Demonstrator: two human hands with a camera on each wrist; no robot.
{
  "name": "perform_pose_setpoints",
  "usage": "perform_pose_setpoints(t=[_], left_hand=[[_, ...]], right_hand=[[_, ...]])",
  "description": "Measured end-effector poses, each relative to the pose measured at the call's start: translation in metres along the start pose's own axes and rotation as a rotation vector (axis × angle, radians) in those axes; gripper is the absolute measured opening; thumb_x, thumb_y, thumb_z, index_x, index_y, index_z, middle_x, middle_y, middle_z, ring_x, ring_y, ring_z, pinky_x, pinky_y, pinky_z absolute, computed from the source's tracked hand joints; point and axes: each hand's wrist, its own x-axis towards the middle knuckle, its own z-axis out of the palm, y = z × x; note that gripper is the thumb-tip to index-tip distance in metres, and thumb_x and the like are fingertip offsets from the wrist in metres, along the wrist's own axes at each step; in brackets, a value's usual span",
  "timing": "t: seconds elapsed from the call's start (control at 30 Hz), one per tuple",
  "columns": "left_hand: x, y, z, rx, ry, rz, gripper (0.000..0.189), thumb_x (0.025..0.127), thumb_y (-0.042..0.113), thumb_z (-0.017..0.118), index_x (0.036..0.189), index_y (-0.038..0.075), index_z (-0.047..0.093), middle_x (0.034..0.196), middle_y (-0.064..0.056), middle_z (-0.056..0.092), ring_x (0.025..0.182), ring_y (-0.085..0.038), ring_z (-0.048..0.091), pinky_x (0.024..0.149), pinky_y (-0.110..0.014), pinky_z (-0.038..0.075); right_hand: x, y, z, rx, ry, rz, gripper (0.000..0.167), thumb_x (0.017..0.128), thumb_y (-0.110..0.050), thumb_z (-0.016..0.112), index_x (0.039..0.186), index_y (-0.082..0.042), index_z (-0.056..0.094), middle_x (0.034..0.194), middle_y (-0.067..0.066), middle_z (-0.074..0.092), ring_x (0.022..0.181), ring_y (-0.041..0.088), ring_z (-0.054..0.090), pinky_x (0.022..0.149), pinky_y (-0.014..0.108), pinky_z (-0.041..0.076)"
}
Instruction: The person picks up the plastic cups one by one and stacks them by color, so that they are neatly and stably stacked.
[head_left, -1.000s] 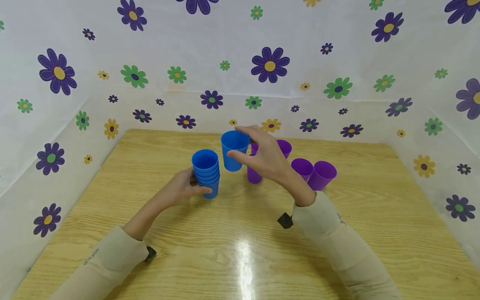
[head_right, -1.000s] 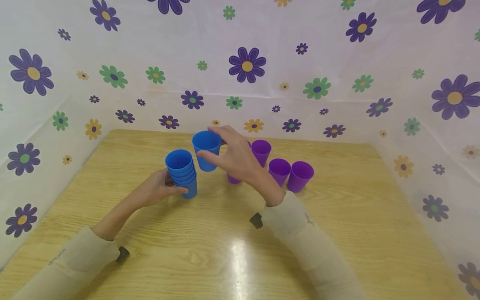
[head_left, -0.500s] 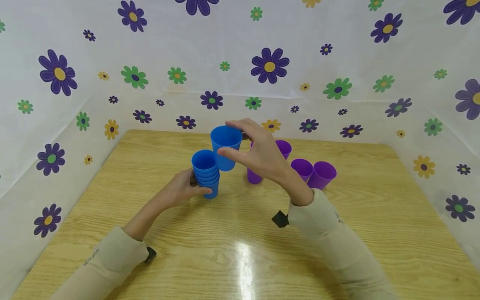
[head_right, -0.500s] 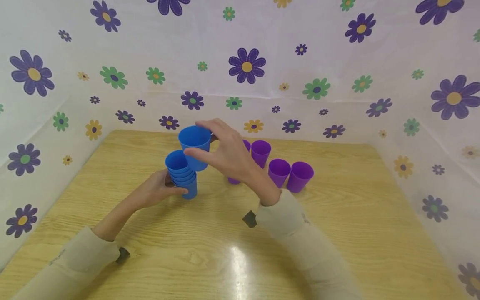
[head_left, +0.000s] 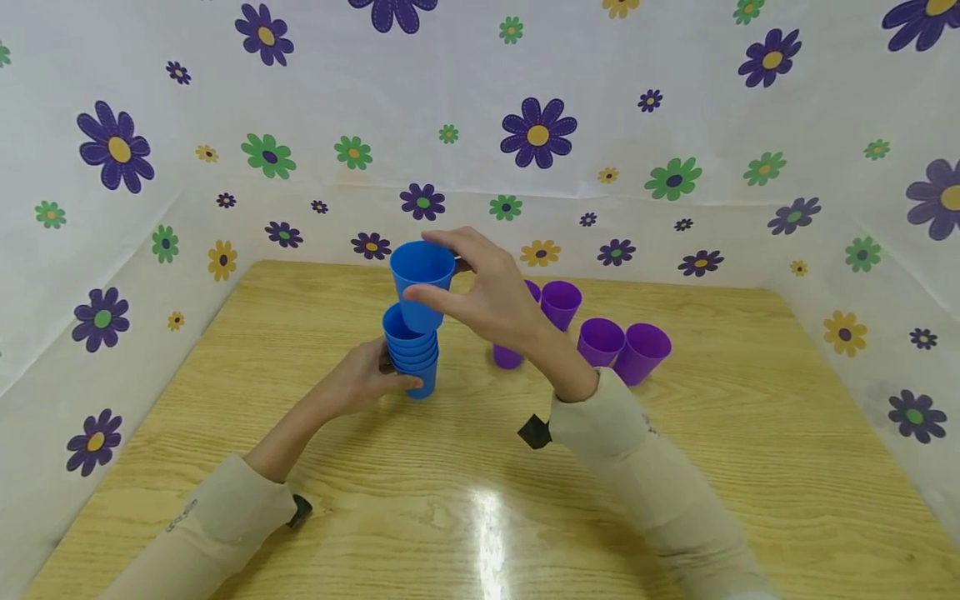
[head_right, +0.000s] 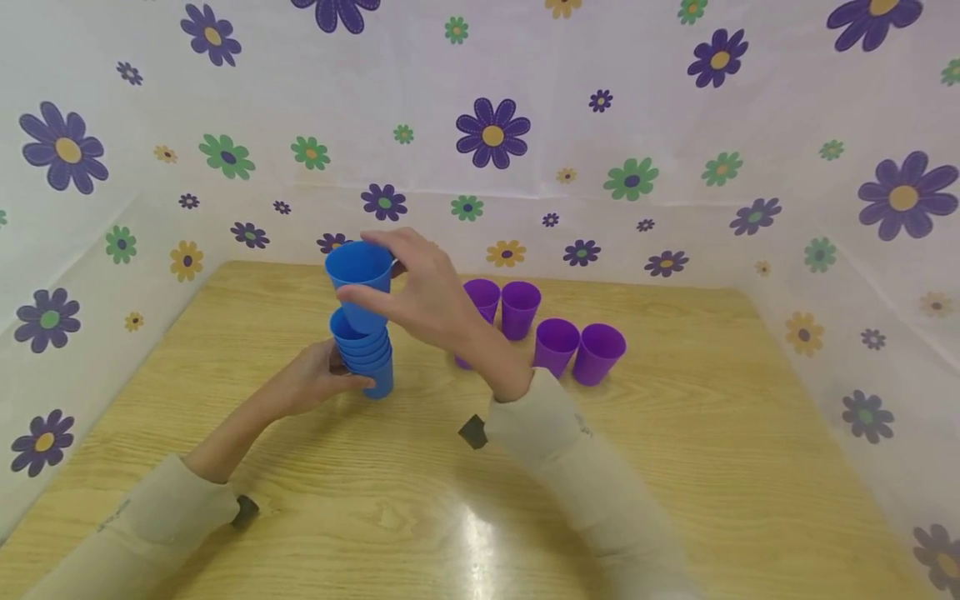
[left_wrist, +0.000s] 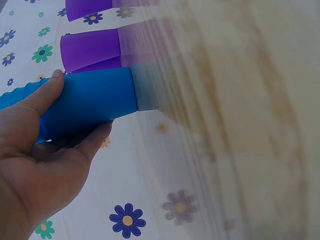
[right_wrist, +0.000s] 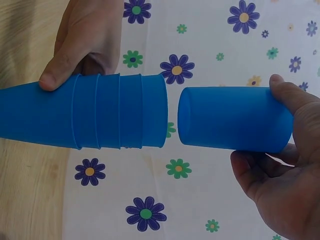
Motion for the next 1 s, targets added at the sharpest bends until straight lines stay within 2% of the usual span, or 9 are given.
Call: perform_pose_setpoints(t=[0.17,0.37,0.57,0.77,1.0], left_hand=[[0.0,0.0,0.0,0.006,-0.005,0.004,0.073,0.096,0.013,0.075,0.153,-0.006,0.034,0.146,-0.029,0.052,0.131,-0.047,0.055,0.109,-0.061,0.044],[0.0,-0.001,0.0,0.008,-0.01,0.021,0.069,0.098,0.012,0.073,0.152,-0.008,0.034,0.145,-0.03,0.052,0.13,-0.048,0.056,0.109,-0.06,0.045],[-0.001,-0.001,0.001,-0.004,-0.013,0.035,0.067,0.099,0.011,0.072,0.15,-0.009,0.035,0.143,-0.031,0.053,0.128,-0.048,0.057,0.108,-0.06,0.046],[0.0,-0.001,0.001,-0.004,-0.012,0.046,0.068,0.098,0.01,0.073,0.151,-0.009,0.035,0.143,-0.03,0.054,0.128,-0.047,0.057,0.107,-0.06,0.047],[-0.001,-0.001,0.001,-0.018,-0.009,0.022,0.069,0.097,0.009,0.074,0.151,-0.007,0.035,0.144,-0.029,0.054,0.129,-0.046,0.057,0.108,-0.059,0.046]], right_hand=[[0.005,0.001,0.009,0.01,-0.017,0.004,0.063,0.088,-0.015,0.085,0.14,0.006,0.057,0.129,0.018,0.062,0.109,0.025,0.065,0.091,0.027,0.056],[0.008,0.001,0.016,0.007,-0.038,0.007,0.064,0.088,-0.016,0.085,0.141,0.006,0.057,0.13,0.019,0.062,0.111,0.026,0.064,0.091,0.035,0.057],[0.007,0.006,0.018,-0.022,-0.053,0.031,0.066,0.088,-0.018,0.085,0.142,0.005,0.056,0.131,0.018,0.062,0.111,0.026,0.063,0.09,0.032,0.056],[0.003,0.011,0.018,-0.027,-0.064,0.048,0.065,0.088,-0.019,0.085,0.142,0.004,0.057,0.133,0.018,0.062,0.11,0.026,0.063,0.09,0.033,0.057],[0.001,0.015,0.02,-0.022,-0.083,0.04,0.066,0.088,-0.019,0.085,0.142,0.004,0.057,0.132,0.017,0.062,0.109,0.025,0.063,0.088,0.028,0.055]])
